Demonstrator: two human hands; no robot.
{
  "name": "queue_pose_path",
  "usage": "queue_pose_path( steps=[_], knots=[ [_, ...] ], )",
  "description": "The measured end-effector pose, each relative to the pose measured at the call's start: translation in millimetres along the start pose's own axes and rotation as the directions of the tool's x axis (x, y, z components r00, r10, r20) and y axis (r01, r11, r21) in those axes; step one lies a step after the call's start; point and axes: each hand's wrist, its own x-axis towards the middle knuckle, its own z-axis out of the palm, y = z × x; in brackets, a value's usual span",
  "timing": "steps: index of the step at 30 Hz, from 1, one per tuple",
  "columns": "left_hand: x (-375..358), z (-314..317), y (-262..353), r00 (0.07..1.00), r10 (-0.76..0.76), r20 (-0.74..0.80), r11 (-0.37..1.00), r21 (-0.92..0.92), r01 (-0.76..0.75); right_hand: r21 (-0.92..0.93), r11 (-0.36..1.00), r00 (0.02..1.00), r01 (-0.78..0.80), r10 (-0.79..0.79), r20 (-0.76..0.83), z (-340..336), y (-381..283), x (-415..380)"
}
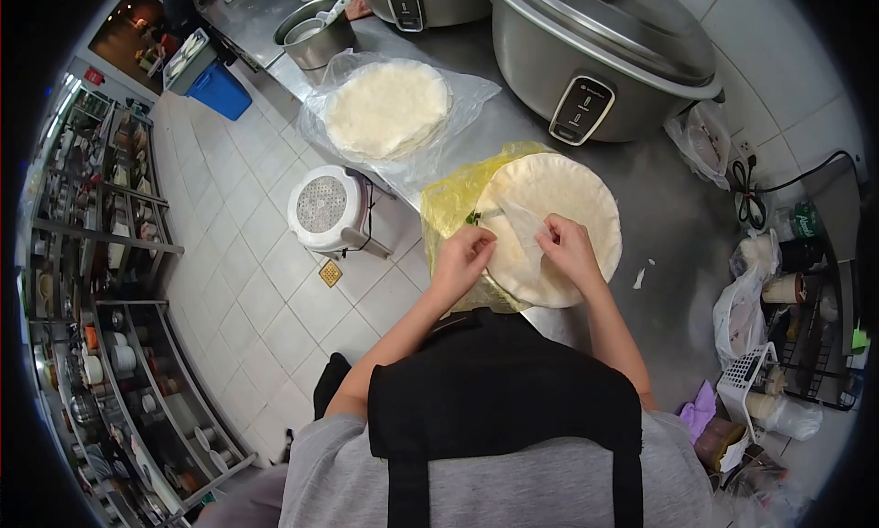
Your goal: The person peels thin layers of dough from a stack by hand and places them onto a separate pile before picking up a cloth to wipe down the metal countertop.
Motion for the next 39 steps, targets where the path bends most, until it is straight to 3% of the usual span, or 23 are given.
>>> queue_pose_path(
  steps=[3, 5, 7, 9, 11, 13, 15, 16, 17, 18, 19, 20, 21, 23, 27, 29, 32, 33, 34, 35, 36, 37, 39],
  knots=[
    [9.4, -7.8, -1.1, 0.987, -0.035, -0.156, 0.999, -0.021, 0.032, 0.021, 1.000, 0.999, -0.018, 0.018, -0.035, -8.9, 13.2, -2.1],
    [16.5, -14.0, -10.6, 0.972, 0.157, -0.177, 0.960, 0.257, -0.108, -0.042, 0.984, 0.952, 0.175, -0.180, -0.249, -13.1, 56.2, 5.0],
    [19.9, -21.5, 1.2, 0.967, 0.117, -0.226, 0.949, 0.311, -0.042, -0.316, 0.938, 0.857, 0.142, -0.276, -0.436, -33.9, 67.8, -0.9],
    [22.7, -25.9, 2.0, 0.955, 0.110, -0.274, 0.917, 0.400, 0.009, -0.347, 0.938, 0.835, 0.026, -0.211, -0.509, -49.6, 91.5, -5.2],
    [18.6, -28.0, -17.5, 0.933, 0.153, -0.327, 0.905, 0.425, 0.001, -0.152, 0.984, 0.885, -0.098, 0.016, -0.465, -60.6, 114.9, -8.3],
    [6.8, -22.1, -36.9, 0.890, 0.042, -0.454, 0.930, 0.343, 0.131, 0.355, 0.905, 0.868, -0.234, 0.359, -0.343, -59.5, 113.9, -11.8],
    [-10.0, -4.3, -56.1, 0.857, -0.059, -0.511, 0.920, 0.306, 0.246, 0.421, 0.882, 0.896, -0.213, 0.348, -0.276, -57.5, 117.2, -8.3],
    [-14.7, 9.6, -68.8, 0.793, -0.339, -0.507, 0.927, -0.039, 0.372, 0.486, 0.848, 0.911, -0.210, 0.350, -0.218, -57.9, 118.4, -4.0],
    [-16.1, 16.8, -75.4, 0.703, -0.586, -0.402, 0.806, -0.373, 0.459, 0.484, 0.852, 0.917, -0.199, 0.337, -0.215, -61.3, 116.1, 1.3],
    [-17.2, 16.2, -70.6, 0.702, -0.582, -0.411, 0.809, -0.376, 0.451, 0.601, 0.742, 0.915, -0.297, 0.400, -0.043, -65.7, 111.6, 5.1],
    [-18.7, 13.0, -59.6, 0.740, -0.669, -0.075, 0.599, -0.644, 0.476, 0.683, 0.610, 0.890, -0.402, 0.434, 0.136, -67.5, 108.0, 7.8],
    [-19.6, 8.8, -51.9, 0.749, -0.604, 0.274, 0.297, -0.794, 0.531, 0.683, 0.613, 0.893, -0.398, 0.431, 0.134, -65.0, 105.4, 7.6],
    [-18.2, 4.5, -50.6, 0.751, -0.600, 0.277, 0.298, -0.793, 0.531, 0.699, 0.620, 0.918, -0.356, 0.370, 0.140, -60.5, 101.6, 4.2],
    [-14.8, -4.5, -49.8, 0.654, -0.512, 0.557, -0.037, -0.775, 0.631, 0.715, 0.627, 0.940, -0.309, 0.316, 0.130, -48.2, 89.0, -7.2],
    [-19.4, -29.6, -34.6, 0.597, -0.460, 0.658, 0.005, -0.670, 0.742, 0.779, 0.616, 0.968, -0.118, 0.247, -0.049, -29.0, 46.7, -16.0],
    [-27.6, -59.0, -38.9, 0.570, -0.358, 0.739, -0.110, -0.640, 0.761, 0.778, 0.627, 0.989, -0.030, 0.130, -0.067, -21.2, 11.1, -18.7],
    [-42.2, -120.5, -47.7, 0.634, -0.405, 0.659, 0.041, -0.680, 0.732, 0.798, 0.596, 0.970, 0.086, 0.131, -0.203, 14.1, -57.7, -8.1],
    [-50.2, -145.6, -52.9, 0.586, -0.400, 0.704, 0.075, -0.612, 0.787, 0.844, 0.528, 0.987, 0.099, 0.057, -0.151, 29.3, -92.4, -0.2],
    [-59.4, -177.1, -60.8, 0.744, -0.410, 0.527, 0.231, -0.730, 0.644, 0.872, 0.478, 0.989, 0.101, 0.050, -0.142, 51.2, -119.7, 6.2],
    [-65.8, -209.9, -71.8, 0.869, -0.356, 0.344, 0.374, -0.799, 0.470, 0.826, 0.553, 0.991, 0.110, -0.002, -0.131, 75.9, -120.2, 18.9],
    [-75.1, -247.9, -87.9, 0.875, -0.321, 0.363, 0.322, -0.827, 0.461, 0.824, 0.566, 1.000, 0.001, 0.011, -0.009, 100.6, -132.1, 31.9],
    [-84.0, -283.0, -93.4, 0.905, -0.252, 0.342, 0.329, -0.850, 0.412, 0.896, 0.444, 0.998, -0.016, -0.043, 0.039, 131.1, -162.3, 43.7],
    [-107.7, -344.4, -96.9, 0.882, -0.398, 0.250, 0.415, -0.809, 0.417, 0.913, 0.404, 0.997, -0.052, -0.035, 0.073, 195.7, -191.7, 76.1]
  ],
)
